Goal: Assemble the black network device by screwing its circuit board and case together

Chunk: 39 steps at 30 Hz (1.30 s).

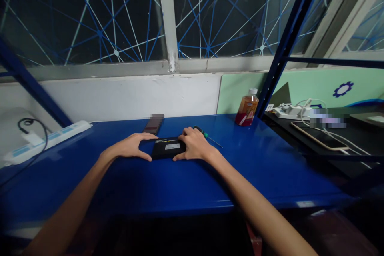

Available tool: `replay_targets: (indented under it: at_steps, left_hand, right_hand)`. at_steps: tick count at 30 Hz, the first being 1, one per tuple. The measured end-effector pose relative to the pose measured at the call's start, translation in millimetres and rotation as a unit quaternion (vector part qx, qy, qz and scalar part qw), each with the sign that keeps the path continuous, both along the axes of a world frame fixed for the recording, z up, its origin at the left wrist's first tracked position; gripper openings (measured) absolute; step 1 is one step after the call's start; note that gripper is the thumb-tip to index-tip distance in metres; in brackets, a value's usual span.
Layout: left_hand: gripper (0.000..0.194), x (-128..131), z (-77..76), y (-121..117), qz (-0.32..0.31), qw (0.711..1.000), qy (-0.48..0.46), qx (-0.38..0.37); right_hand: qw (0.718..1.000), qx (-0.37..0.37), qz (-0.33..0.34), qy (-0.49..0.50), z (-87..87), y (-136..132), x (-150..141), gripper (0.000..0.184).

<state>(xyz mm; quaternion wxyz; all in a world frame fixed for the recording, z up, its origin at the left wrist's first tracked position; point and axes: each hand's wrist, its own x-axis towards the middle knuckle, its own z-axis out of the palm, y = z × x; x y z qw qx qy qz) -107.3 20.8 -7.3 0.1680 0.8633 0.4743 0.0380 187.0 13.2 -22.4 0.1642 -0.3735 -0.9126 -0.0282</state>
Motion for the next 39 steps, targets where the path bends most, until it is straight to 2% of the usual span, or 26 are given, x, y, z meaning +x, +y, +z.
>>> replay_targets:
  at_steps: [4,8,13,15,18,20,24,29,34,39]
  left_hand:
    - [0.084,2,0.6,-1,-0.007,1.000,0.003,0.030]
    - [0.082,10,0.5,-4,-0.023,0.998,-0.019,0.053]
    - [0.075,33,-7.1,-11,-0.021,0.991,-0.033,0.126]
    - [0.077,44,-12.5,-14,-0.024,0.987,-0.037,0.154]
    - [0.076,56,-19.5,-17,-0.037,0.981,-0.032,0.187]
    - [0.071,59,-21.8,-17,-0.043,0.979,-0.025,0.197]
    - [0.070,57,-20.5,-16,-0.040,0.980,-0.013,0.196]
    - [0.075,48,-14.1,-13,-0.018,0.986,0.007,0.164]
    - [0.082,39,-8.5,-12,-0.021,0.994,0.025,0.107]
    - [0.082,35,-6.2,-12,-0.022,0.996,0.025,0.085]
  right_hand:
    - [1.000,-0.002,-0.027,0.009,7.6,2,11,0.087]
    - [0.997,-0.048,-0.050,0.017,16.9,8,30,0.084]
    - [0.991,-0.036,-0.097,0.086,22.5,19,47,0.040]
    - [0.989,-0.035,-0.109,0.099,21.7,22,49,0.031]
    - [0.988,-0.076,-0.101,0.085,19.1,25,49,0.026]
    - [0.986,-0.122,-0.083,0.074,18.0,24,47,0.030]
    - [0.982,-0.178,-0.040,0.054,19.1,19,42,0.052]
    - [0.982,-0.183,-0.046,0.016,19.1,14,39,0.066]
    - [0.983,-0.179,-0.040,0.007,16.4,15,39,0.071]
    - [0.981,-0.187,-0.039,0.005,15.0,16,39,0.070]
